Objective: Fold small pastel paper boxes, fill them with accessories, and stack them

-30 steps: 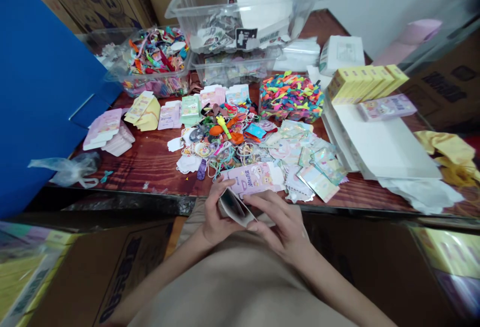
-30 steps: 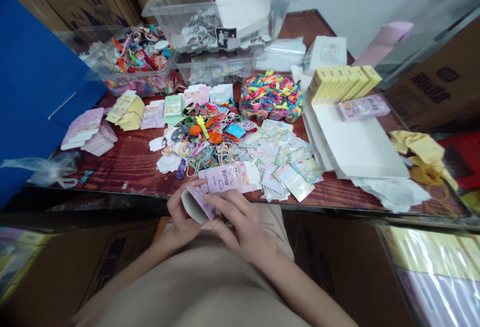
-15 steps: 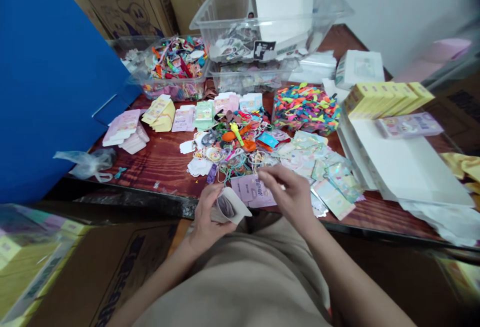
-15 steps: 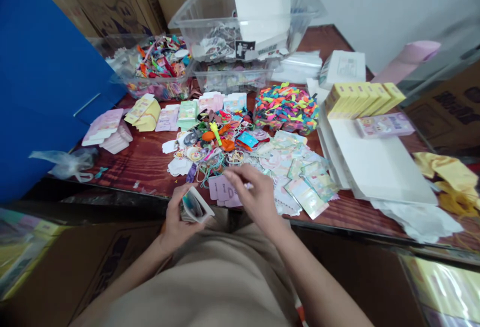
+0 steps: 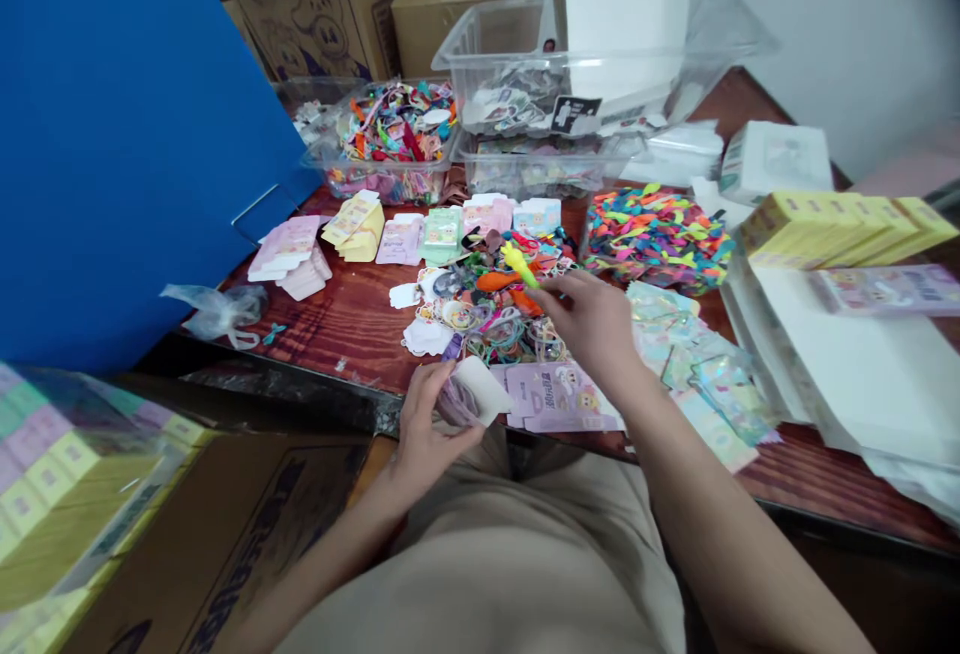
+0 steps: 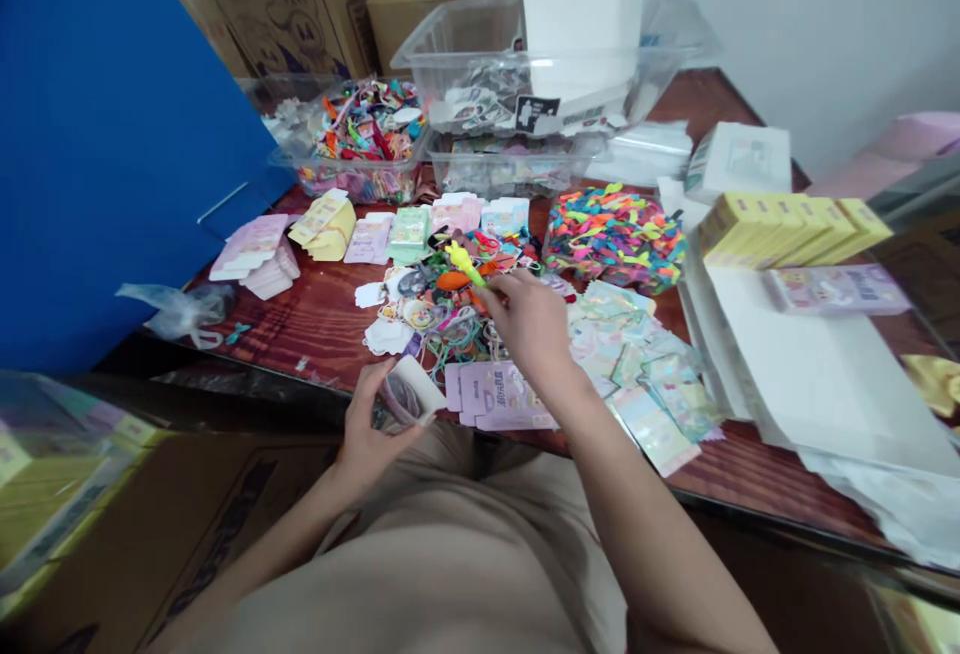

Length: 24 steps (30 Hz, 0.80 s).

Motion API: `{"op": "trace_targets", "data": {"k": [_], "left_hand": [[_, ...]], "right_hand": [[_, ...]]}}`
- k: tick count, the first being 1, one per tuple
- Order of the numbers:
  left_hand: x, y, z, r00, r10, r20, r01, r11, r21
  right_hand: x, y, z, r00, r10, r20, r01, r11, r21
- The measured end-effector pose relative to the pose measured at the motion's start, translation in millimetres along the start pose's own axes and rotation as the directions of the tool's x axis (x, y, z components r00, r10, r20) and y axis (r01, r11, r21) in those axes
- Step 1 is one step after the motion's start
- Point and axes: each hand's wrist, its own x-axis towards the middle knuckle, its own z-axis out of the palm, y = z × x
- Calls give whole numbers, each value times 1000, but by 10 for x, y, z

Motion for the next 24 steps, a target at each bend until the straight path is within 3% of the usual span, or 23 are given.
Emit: {"op": "trace_targets", "data": {"k": [3, 6, 9, 11, 14, 16, 18, 20, 21, 23, 24], "left_hand": [[50, 11, -1, 998, -68, -17, 69, 995, 73], [88, 51, 18, 995, -96, -1, 95, 983, 158], [90, 122, 58, 996, -71, 59, 53, 962, 270], [73, 188, 99, 990, -53, 129, 11, 951, 308], [50, 291, 170, 983, -39, 182, -6, 970, 242], [52, 346, 206, 985, -86, 152, 65, 988, 138], [67, 379, 220, 971, -204, 126, 199, 979, 50], [86, 389, 214, 946, -302, 120, 303, 953, 7], [95, 388, 208, 941, -317, 117, 320, 947, -10], [112, 374, 195, 950, -288, 121, 296, 954, -54], [121, 365, 191, 957, -259, 128, 270, 960, -77]], "right_hand": [[-307, -47, -363, 970, -243, 29, 236, 961, 143], [-574, -131, -580, 908, -388, 155, 377, 921, 94], [-710, -234, -584, 859, -409, 308, 443, 896, -46], [-735, -311, -519, 843, -417, 340, 470, 878, -87], [-730, -404, -424, 814, -474, 337, 505, 863, -5], [-728, -417, -396, 812, -503, 295, 497, 862, 100], [-736, -386, -384, 878, -456, 142, 431, 885, 176], [-754, -334, -360, 958, -287, -16, 280, 920, 276], [-766, -310, -335, 985, -168, -33, 168, 917, 362], [-800, -281, -257, 989, 47, 137, -118, 806, 580], [-820, -277, -206, 952, 110, 285, -279, 692, 666]]}}
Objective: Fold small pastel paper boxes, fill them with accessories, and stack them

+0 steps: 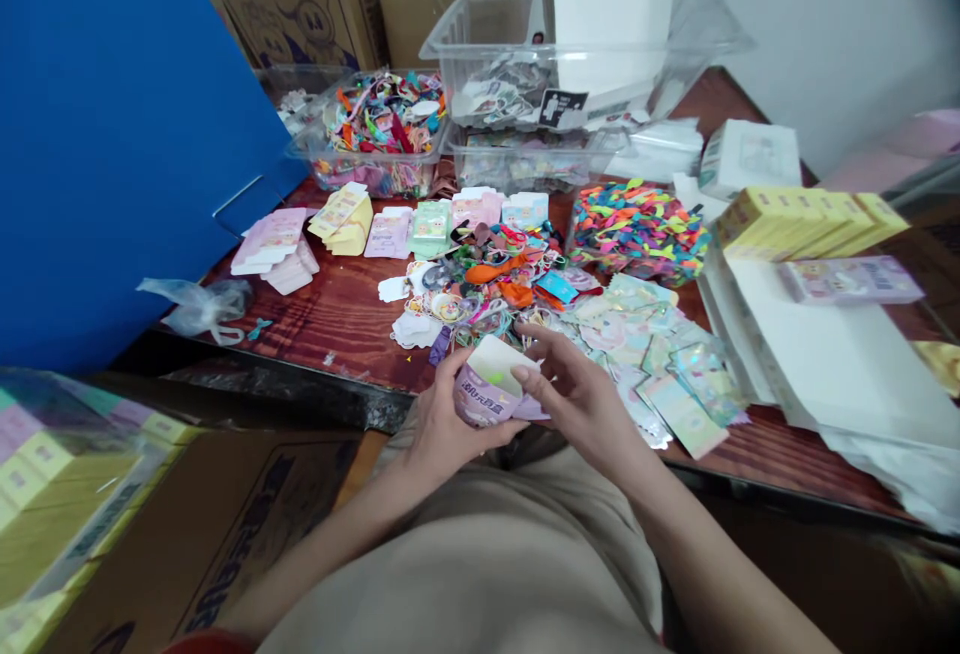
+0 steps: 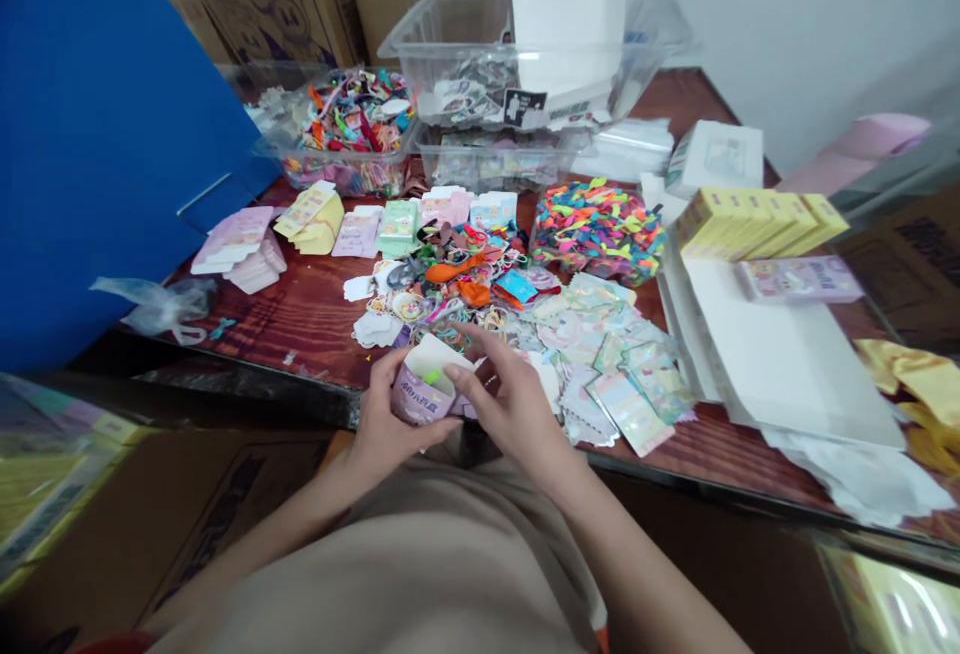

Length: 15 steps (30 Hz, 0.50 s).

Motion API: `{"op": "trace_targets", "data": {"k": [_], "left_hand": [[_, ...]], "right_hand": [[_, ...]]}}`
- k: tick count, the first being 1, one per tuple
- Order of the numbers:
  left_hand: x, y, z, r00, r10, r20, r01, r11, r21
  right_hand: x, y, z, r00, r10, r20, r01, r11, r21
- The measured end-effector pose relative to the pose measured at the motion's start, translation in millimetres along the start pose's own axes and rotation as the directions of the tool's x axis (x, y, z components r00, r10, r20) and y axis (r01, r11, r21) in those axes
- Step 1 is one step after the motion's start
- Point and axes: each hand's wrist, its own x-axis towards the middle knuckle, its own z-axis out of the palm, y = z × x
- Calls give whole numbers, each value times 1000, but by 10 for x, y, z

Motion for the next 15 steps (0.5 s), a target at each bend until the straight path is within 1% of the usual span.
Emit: {"op": "trace_targets", "data": {"k": [1, 2, 3, 4, 5, 6, 7, 8, 9, 10, 11, 12, 13, 15], "left_hand": [[12, -8, -5, 999, 31, 14, -30, 999, -18], [24, -16, -9, 998, 58, 35, -57, 998, -33], [37, -24, -13, 995, 80, 52, -77, 996, -42], [48, -30, -17, 994, 93, 64, -90, 995, -44], [57, -34, -20, 992, 98, 75, -95, 995, -39], [64, -36, -23, 991, 94, 91, -92, 995, -25], [67, -35, -23, 991, 82, 104, -82, 997, -5], [67, -32, -21, 991, 67, 114, -69, 998, 13], [64, -27, -16, 992, 51, 113, -54, 998, 22], [59, -21, -7, 994, 32, 103, -34, 999, 19], [53, -15, 4, 997, 10, 82, -11, 1000, 9], [47, -11, 16, 998, -14, 56, 14, 1000, -2], [41, -7, 29, 999, -33, 36, 34, 999, -9], [31, -4, 53, 999, -46, 25, 46, 999, 7]], "right_hand": [[-5, 42, 41, 988, 128, 82, -139, 979, 146], [-11, 83, 83, 962, 217, 163, -254, 932, 259], [-19, 121, 122, 938, 268, 219, -330, 883, 334], [-28, 154, 154, 927, 285, 244, -361, 856, 370], [-39, 182, 176, 935, 272, 227, -341, 865, 369], [-53, 203, 187, 958, 225, 175, -273, 903, 331], [-67, 218, 186, 983, 147, 108, -170, 950, 260], [-83, 226, 176, 998, 43, 45, -50, 984, 171], [-98, 230, 158, 998, -67, 4, 67, 994, 85], [-112, 231, 138, 987, -161, -7, 161, 987, 22], [-124, 231, 117, 974, -226, 6, 226, 974, -9], [-133, 232, 99, 967, -253, 32, 253, 967, -12], [-138, 234, 87, 967, -249, 55, 249, 969, 1], [-137, 246, 82, 982, -178, 68, 174, 983, 50]]}}
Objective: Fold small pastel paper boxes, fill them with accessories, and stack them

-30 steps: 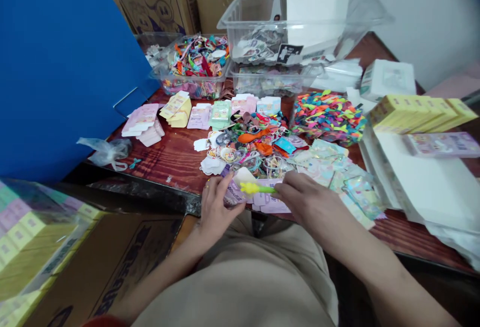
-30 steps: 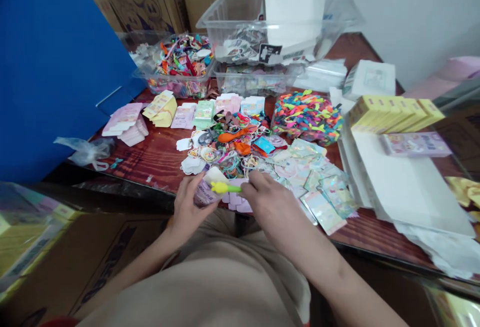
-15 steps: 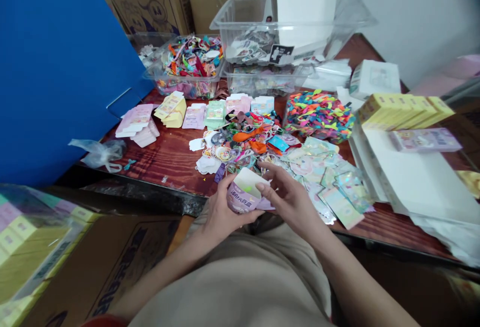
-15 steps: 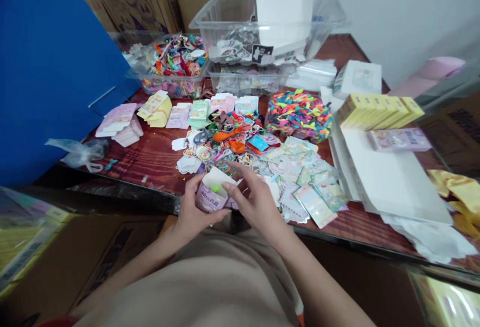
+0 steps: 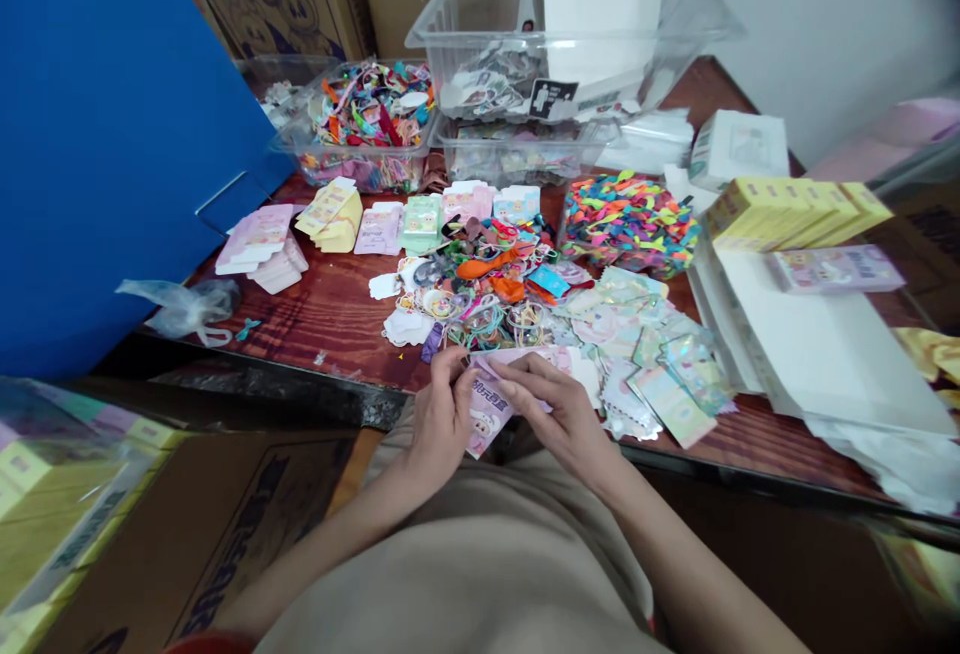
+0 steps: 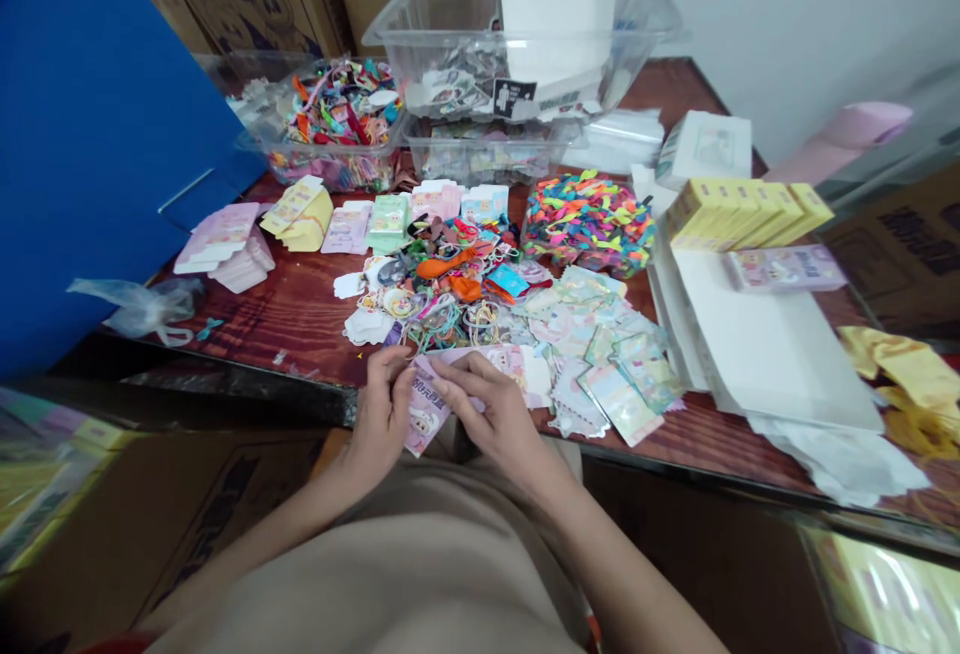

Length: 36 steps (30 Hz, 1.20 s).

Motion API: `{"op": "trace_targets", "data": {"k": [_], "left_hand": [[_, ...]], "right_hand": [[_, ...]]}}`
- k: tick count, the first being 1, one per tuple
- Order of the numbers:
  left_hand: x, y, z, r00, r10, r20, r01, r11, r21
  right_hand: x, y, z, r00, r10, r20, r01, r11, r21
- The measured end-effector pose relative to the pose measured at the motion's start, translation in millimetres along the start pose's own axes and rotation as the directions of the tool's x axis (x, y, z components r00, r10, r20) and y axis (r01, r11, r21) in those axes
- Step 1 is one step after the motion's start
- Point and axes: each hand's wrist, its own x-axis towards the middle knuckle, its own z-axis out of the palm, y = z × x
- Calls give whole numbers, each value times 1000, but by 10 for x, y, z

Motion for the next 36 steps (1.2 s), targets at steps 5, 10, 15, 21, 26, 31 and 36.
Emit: {"op": "trace_targets", "data": {"k": [5, 10, 15, 21, 26, 31, 36], "left_hand": [[-10, 13, 35, 999, 50, 16, -51, 992, 116], [-3, 54, 43, 995, 76, 59, -85, 984, 158], [23, 91, 49, 989, 98, 112, -109, 989, 97], [43, 105, 50, 983, 84, 165, -96, 993, 71], [41, 113, 48, 981, 67, 185, -77, 996, 51], [35, 98, 57, 979, 101, 179, -116, 991, 74], [94, 133, 65, 984, -44, 170, 48, 999, -19]], "right_hand": [[19, 60, 51, 958, 274, -85, -247, 939, 237], [10, 87, 32, 939, 325, -113, -280, 913, 296], [-20, 123, -30, 902, 432, -25, -382, 822, 422], [-49, 168, -109, 937, 349, -8, -330, 893, 307], [-55, 163, -198, 885, 437, 162, -463, 786, 409], [-64, 151, -217, 953, 301, 15, -296, 926, 235], [-135, 102, -176, 967, 211, 142, -235, 954, 185]]}}
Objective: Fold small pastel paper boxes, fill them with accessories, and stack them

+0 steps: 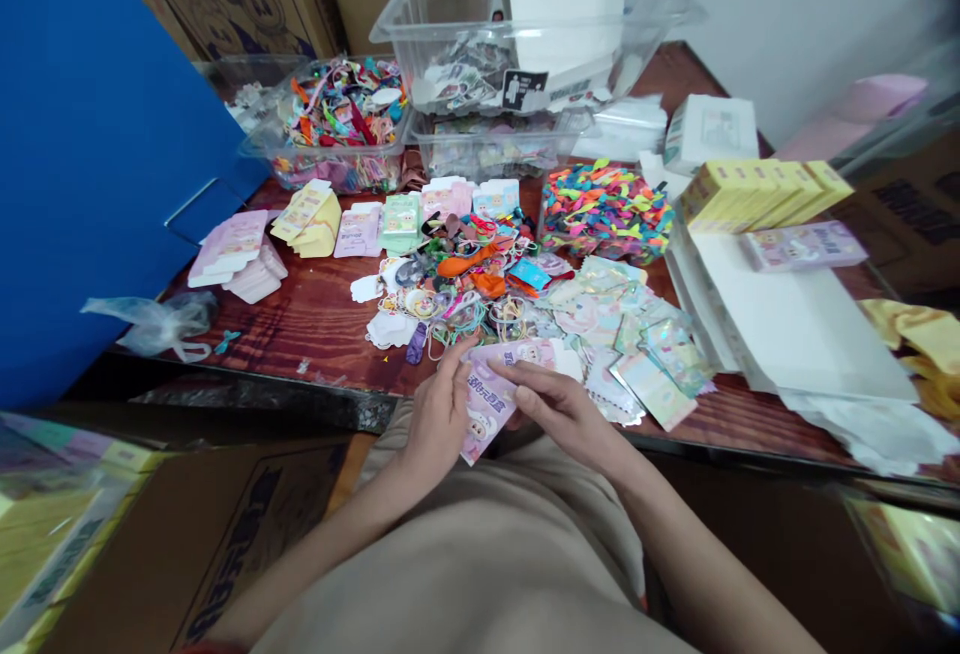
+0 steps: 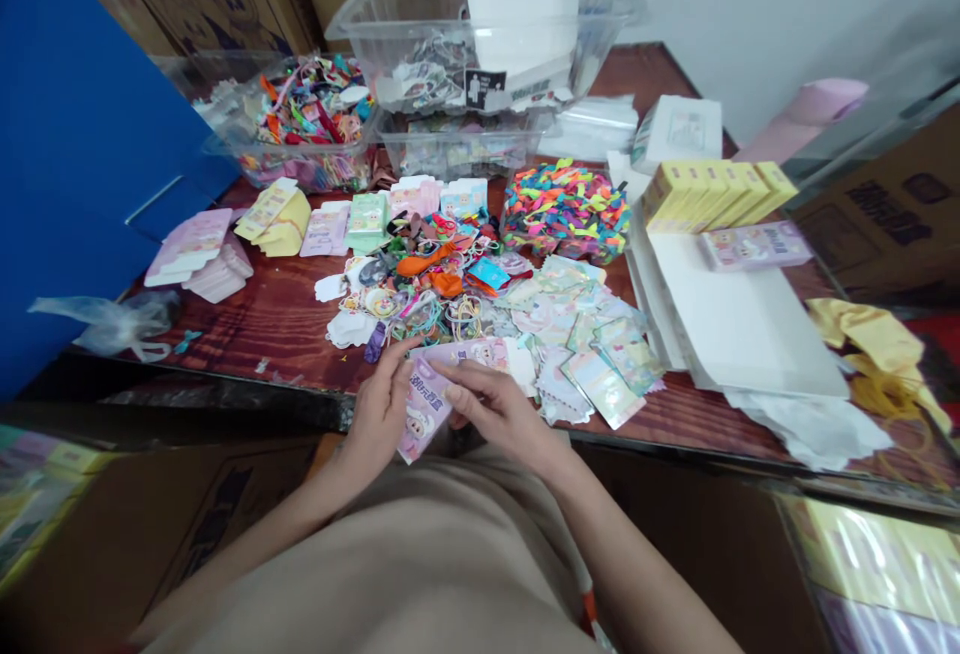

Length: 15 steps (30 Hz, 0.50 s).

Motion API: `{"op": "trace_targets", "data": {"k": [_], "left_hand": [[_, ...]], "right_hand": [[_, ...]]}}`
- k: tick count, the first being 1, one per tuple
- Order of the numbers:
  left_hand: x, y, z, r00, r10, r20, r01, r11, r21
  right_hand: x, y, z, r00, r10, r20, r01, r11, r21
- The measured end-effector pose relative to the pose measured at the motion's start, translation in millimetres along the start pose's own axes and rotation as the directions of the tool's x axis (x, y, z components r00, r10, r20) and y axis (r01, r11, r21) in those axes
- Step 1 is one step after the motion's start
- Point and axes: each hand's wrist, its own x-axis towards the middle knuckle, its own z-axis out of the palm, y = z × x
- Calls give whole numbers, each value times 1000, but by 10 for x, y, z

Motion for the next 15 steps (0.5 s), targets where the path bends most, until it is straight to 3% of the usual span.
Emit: {"op": "trace_targets", "data": {"k": [7, 11, 15], "left_hand": [[41, 119, 32, 985, -68, -158, 56, 995, -83], [92, 194, 88, 979, -30, -201, 12, 996, -91], [152, 280, 170, 982, 4, -186, -18, 997, -68]], "right_hand": [[-104, -216, 152, 993, -55, -103, 43, 993, -111], [-121, -314, 82, 976, -129, -173, 91, 973, -212], [-159, -224, -33, 954, -176, -243, 128, 971, -200]]}}
